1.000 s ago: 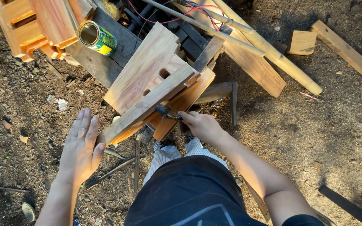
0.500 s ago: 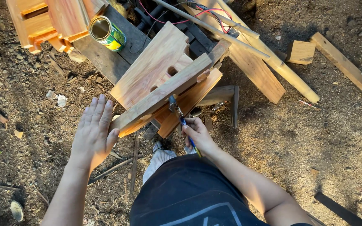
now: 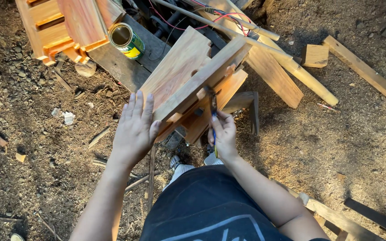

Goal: The person is painting or applying varnish to several small wooden furniture pieces using a brush.

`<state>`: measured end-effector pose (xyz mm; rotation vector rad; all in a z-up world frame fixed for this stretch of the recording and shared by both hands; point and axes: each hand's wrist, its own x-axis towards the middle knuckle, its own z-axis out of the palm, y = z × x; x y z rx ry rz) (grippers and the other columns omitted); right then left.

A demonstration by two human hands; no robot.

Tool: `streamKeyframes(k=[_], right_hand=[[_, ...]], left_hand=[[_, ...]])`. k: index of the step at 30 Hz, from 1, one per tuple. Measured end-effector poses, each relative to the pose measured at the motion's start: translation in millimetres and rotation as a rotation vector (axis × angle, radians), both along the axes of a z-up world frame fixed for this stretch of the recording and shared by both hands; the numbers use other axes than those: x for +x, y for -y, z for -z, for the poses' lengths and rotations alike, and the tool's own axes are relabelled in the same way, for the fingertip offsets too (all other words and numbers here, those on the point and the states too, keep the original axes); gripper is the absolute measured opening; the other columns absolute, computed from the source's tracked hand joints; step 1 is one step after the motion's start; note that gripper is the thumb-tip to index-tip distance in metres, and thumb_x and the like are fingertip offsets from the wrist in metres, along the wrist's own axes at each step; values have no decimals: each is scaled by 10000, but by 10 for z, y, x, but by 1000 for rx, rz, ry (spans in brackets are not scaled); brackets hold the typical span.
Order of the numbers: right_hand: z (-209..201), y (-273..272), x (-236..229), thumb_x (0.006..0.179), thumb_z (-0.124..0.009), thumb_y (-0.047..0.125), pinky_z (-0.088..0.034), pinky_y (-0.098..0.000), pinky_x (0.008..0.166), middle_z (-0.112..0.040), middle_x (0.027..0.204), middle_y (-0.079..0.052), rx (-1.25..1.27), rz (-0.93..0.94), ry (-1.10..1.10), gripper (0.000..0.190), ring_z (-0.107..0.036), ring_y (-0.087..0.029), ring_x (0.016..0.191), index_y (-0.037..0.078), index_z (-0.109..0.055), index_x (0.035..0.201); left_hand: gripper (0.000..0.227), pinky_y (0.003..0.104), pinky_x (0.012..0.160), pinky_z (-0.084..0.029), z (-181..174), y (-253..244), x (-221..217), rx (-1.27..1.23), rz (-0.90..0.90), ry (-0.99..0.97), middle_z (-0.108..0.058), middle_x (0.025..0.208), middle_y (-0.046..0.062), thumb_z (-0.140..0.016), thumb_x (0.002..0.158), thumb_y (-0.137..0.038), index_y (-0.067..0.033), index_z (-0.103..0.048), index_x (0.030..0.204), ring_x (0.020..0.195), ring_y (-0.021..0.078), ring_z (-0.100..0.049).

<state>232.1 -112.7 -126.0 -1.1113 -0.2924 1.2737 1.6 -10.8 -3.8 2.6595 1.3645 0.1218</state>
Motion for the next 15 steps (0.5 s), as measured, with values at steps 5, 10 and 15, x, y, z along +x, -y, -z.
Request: streamKeyframes(k=[5,10,15], right_hand=[[81,-87,-103,1055,-582,180,-389,-233,361,-573,868,-61,143,67,3,279,-485,-79,479,14,-442,1230],[197,-108,-123,1038,-544,195,-404,-244,341,-568,830,-61,-108,51,22,248,-490,-84,456,36,-468,1213],[-56,-25,-257,1082,-553,226,-395,-232,384,-555,885,-52,186,113,49,299,-475,-63,499,26,-425,1263]], left_hand=[[697,517,1257,-171,157,-82,-27,40,46,46,-228,1653,313,-374,1088,-434,-18,-213,1622,1549,436,-217],[716,530,1251,-168,175,-26,41,28,52,90,-207,1636,342,-366,1087,-442,6,-207,1623,1541,455,-210],[698,546,1242,-177,84,14,91,16,30,54,-204,1625,352,-378,1080,-433,-54,-189,1634,1529,467,-214]])
